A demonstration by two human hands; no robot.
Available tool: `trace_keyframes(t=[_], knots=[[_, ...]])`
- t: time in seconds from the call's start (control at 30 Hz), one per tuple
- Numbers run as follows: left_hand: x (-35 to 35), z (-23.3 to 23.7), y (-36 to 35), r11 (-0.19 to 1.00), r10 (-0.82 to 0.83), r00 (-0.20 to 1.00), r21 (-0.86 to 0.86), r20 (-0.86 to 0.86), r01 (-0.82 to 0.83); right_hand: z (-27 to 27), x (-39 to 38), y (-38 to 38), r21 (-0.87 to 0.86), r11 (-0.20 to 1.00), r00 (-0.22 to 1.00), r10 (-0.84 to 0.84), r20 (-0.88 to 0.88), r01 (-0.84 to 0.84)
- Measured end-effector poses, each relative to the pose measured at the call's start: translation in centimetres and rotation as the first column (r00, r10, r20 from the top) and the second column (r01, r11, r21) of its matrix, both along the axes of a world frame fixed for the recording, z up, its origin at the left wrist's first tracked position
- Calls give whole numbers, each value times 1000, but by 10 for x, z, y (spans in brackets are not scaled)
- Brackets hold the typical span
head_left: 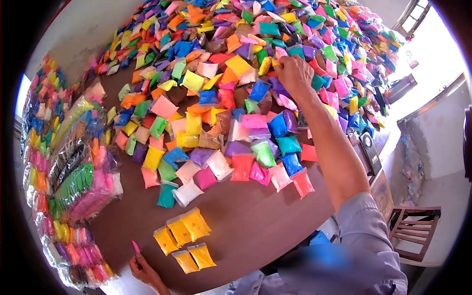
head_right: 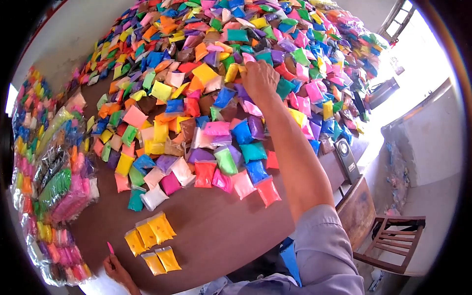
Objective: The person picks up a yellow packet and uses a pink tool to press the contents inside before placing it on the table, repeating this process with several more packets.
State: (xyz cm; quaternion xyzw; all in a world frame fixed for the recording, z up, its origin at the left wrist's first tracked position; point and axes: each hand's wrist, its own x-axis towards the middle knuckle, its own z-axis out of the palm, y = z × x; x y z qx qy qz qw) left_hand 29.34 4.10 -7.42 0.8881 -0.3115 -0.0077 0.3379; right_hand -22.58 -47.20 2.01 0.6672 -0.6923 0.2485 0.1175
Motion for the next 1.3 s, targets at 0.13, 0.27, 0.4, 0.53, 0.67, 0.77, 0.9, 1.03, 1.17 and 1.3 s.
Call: trace_keyframes(t=[0.13, 0.27, 0.4, 0.53, 0.67, 0.77, 0.9, 1.03, 1.17, 1.3], knots=[[0, -4, 2, 999, -18, 998, -45, 62, 21, -1, -7, 6, -16, 998, 998, 60, -14, -60], [1, -5, 1, 997, -36, 998, -60, 52, 39, 10, -23, 51, -135, 969, 958, 229, 170, -208], [6, -9, 1, 993, -61, 997, -101, 38, 65, 40, -34, 126, 53, 976, 900, 174, 400, -212], [2, -8, -7, 987, -94, 990, -122, 104, 106, 16, -29, 219, 1, 927, 334, 134, 933, -374], [7, -4, -6, 981, -154, 984, -104, 90, 163, 3, -2, 294, -7, 934, 9, 11, 1000, -358], [1, 2, -10, 976, -165, 976, -123, 139, 182, -12, 16, 334, -33, 910, -266, -86, 960, -413], [-1, 4, -13, 977, -160, 977, -121, 141, 178, -17, 36, 370, -36, 895, -387, -155, 909, -444], [-8, 9, -14, 962, -188, 961, -158, 204, 222, -40, 48, 399, -19, 853, -309, -168, 936, -522], [-4, 0, -15, 955, -164, 958, -206, 236, 214, -47, 62, 418, -52, 848, -210, -71, 975, -528], [-25, 18, -14, 970, -143, 955, -154, 260, 187, -47, 77, 435, 80, 776, 14, -92, 996, -626]])
